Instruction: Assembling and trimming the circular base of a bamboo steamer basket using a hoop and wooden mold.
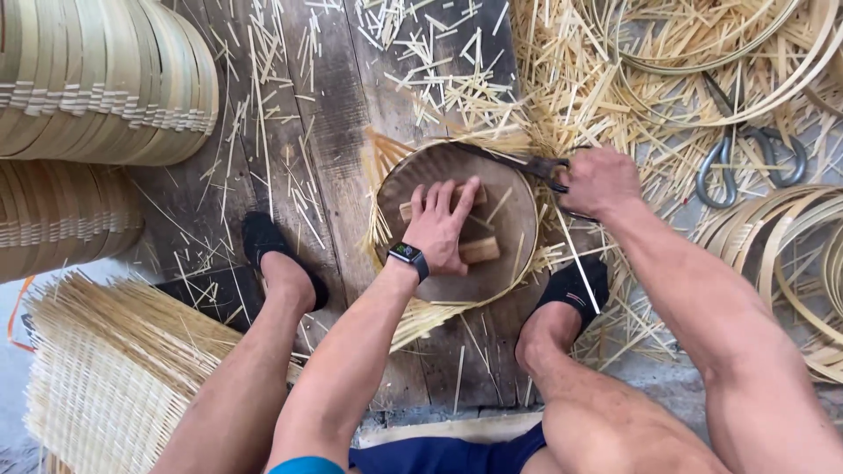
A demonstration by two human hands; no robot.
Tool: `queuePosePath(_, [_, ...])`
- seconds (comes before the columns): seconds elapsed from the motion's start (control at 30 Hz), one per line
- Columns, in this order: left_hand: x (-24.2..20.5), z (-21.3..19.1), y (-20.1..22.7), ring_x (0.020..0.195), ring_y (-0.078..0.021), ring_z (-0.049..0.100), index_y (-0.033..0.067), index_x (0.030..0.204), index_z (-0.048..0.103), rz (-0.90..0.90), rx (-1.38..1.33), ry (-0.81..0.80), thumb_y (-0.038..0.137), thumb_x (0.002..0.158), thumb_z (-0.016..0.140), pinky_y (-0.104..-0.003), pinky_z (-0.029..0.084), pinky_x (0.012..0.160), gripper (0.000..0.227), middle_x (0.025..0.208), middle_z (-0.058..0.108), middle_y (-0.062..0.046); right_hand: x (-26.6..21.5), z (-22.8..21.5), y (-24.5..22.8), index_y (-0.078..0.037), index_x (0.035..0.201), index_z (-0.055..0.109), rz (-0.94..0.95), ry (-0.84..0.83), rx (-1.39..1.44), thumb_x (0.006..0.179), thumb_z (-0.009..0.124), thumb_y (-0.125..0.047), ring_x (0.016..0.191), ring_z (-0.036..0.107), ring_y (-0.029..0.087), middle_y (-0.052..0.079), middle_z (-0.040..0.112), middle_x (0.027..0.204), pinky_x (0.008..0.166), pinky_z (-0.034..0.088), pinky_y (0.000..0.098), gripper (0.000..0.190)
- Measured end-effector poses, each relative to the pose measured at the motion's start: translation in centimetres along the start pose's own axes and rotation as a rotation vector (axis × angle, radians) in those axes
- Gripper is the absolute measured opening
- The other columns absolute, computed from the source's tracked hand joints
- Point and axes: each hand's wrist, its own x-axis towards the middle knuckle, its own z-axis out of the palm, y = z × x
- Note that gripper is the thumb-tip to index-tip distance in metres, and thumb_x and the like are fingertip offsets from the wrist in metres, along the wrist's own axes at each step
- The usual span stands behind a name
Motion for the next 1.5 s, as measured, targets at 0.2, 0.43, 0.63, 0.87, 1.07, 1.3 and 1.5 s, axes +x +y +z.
queuePosePath(0.2, [1.8,8.2,2.3,0.156,-0.0509,0.0,-0.0132,0.155,-0.004,-0.942,-0.601,0.364,0.079,0.081,0.077,-0.066,-0.005,0.123,0.143,0.162,0.005,-0.042,-1.4,5.4,6.3,-0.011,0.097,0.071,-0.071,0.263,-0.08,0.093,0.062,-0.049,0.092,0.063,0.023,0.009,0.067,0.096,0.081,0.056,0.0422,0.039])
queuePosePath(0.43, [5.8,5.4,5.6,0.153,-0.0506,0.007,-0.0176,0.153,-0.009,-1.173,-0.648,0.531,0.067,0.071,0.077,-0.055,0.002,0.124,0.145,0.161,0.009,-0.04,-1.0,-1.9,-0.9,-0.001,0.108,0.066,-0.105,0.223,-0.256,0.076,0.068,-0.063,0.097,0.059,0.026,0.013,0.063,0.099,0.087,0.05,0.0382,0.07])
queuePosePath(0.63, [4.1,5.3,5.2,0.153,-0.0529,0.011,-0.0184,0.152,-0.005,-0.962,-0.592,0.489,0.054,0.068,0.08,-0.051,0.012,0.126,0.14,0.161,0.013,-0.04,-1.4,2.2,2.5,-0.006,0.111,0.069,-0.029,-0.04,0.114,0.102,0.054,-0.037,0.096,0.064,0.027,0.014,0.07,0.095,0.094,0.055,0.0448,0.036])
queuePosePath(0.87, [3.1,5.2,6.2,0.153,-0.0554,0.006,-0.0172,0.153,-0.008,-0.829,-0.669,0.512,0.047,0.073,0.081,-0.053,0.01,0.125,0.136,0.161,0.01,-0.042,-5.5,2.7,0.4,0.002,0.114,0.063,-0.019,0.263,0.122,0.068,0.08,-0.046,0.116,0.055,0.033,0.021,0.062,0.118,0.104,0.044,0.0417,0.069])
queuePosePath(1.07, [4.0,7.8,7.2,0.153,-0.0559,-0.002,-0.0189,0.152,-0.008,-0.807,-0.725,0.593,0.048,0.081,0.077,-0.053,0.011,0.126,0.13,0.162,0.003,-0.043,-4.1,6.2,2.0,-0.001,0.108,0.068,0.07,0.045,0.122,0.083,0.063,-0.039,0.11,0.061,0.028,0.019,0.067,0.112,0.102,0.048,0.0412,0.046])
queuePosePath(1.3, [3.7,7.1,8.6,0.154,-0.0562,0.003,-0.0193,0.154,-0.005,-0.803,-0.721,0.65,0.05,0.086,0.072,-0.051,0.015,0.126,0.124,0.162,0.008,-0.043,-3.2,0.8,2.8,-0.003,0.109,0.068,-0.058,0.188,-0.086,0.071,0.075,-0.057,0.105,0.056,0.026,0.015,0.063,0.11,0.097,0.044,0.0389,0.066])
queuePosePath(1.5, [2.8,6.8,7.9,0.152,-0.0591,0.01,-0.0205,0.154,-0.002,-0.722,-0.631,0.578,0.043,0.084,0.074,-0.051,0.019,0.126,0.122,0.158,0.016,-0.047,-1.3,0.4,-0.8,-0.002,0.109,0.07,-0.105,0.297,-0.029,0.084,0.07,-0.047,0.11,0.057,0.026,0.014,0.065,0.108,0.1,0.045,0.039,0.051])
